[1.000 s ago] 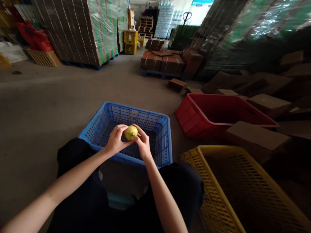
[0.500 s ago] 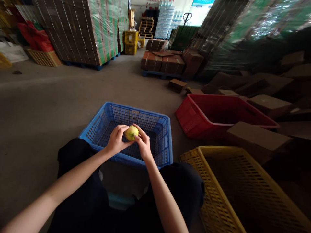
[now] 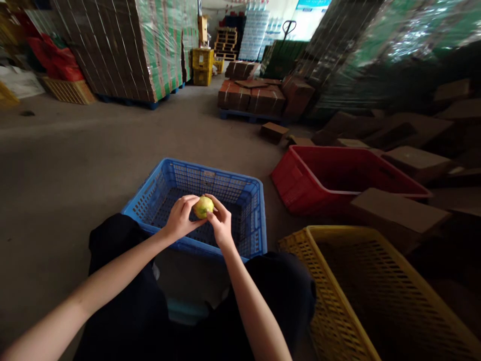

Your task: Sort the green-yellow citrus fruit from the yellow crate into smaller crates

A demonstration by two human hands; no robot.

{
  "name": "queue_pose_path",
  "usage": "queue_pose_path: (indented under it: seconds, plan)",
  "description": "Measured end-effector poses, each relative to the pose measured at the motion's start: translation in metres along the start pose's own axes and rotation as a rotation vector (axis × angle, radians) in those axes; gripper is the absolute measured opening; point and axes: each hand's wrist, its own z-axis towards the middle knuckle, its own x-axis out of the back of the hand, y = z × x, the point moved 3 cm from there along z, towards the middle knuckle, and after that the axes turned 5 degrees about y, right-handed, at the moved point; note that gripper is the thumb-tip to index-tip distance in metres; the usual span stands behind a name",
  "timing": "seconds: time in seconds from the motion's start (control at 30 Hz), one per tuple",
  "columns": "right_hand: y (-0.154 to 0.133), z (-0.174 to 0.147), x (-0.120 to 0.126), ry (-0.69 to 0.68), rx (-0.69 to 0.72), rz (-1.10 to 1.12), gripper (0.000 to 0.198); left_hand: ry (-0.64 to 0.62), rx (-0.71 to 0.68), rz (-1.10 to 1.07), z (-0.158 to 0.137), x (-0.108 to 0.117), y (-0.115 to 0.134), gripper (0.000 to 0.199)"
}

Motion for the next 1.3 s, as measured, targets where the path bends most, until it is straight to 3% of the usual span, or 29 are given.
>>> queue_pose_path:
  seconds: [0.17,0.3,0.4,0.6,0.73,0.87,0.97,1.1,1.3]
  plan:
    - [-0.002,0.001,-0.002,0.069,-0.056,-0.069,0.047,-0.058,0.121,-0.086,0.000,-0.004,-0.003,0.051]
    - [0.005,0.004,0.000,0.160,-0.186,-0.179,0.033,-0.223,0.325,-0.196,0.001,-0.009,-0.006,0.055]
    - [0.015,0.005,0.002,0.181,-0.342,-0.170,0.031,-0.378,0.416,-0.236,0.001,-0.012,-0.006,0.046]
    - [0.027,0.000,-0.005,0.064,-0.676,-0.116,0.038,-0.590,0.495,-0.256,0.006,-0.012,-0.008,0.031]
    - [0.027,-0.003,-0.014,-0.048,-0.784,-0.032,0.045,-0.597,0.610,-0.268,0.005,-0.015,-0.017,0.040]
    - [0.026,-0.002,-0.016,-0.093,-0.727,0.075,0.038,-0.534,0.751,-0.355,0.004,-0.018,-0.025,0.036]
    - [0.024,-0.001,-0.013,-0.088,-0.626,0.087,0.039,-0.484,0.758,-0.494,0.009,-0.016,-0.026,0.029]
    - [0.018,0.002,-0.007,-0.085,-0.524,0.043,0.047,-0.418,0.710,-0.487,0.015,-0.009,-0.026,0.022]
    - [0.013,0.009,0.005,-0.017,-0.495,-0.033,0.057,-0.351,0.538,-0.366,0.019,-0.003,-0.028,0.013]
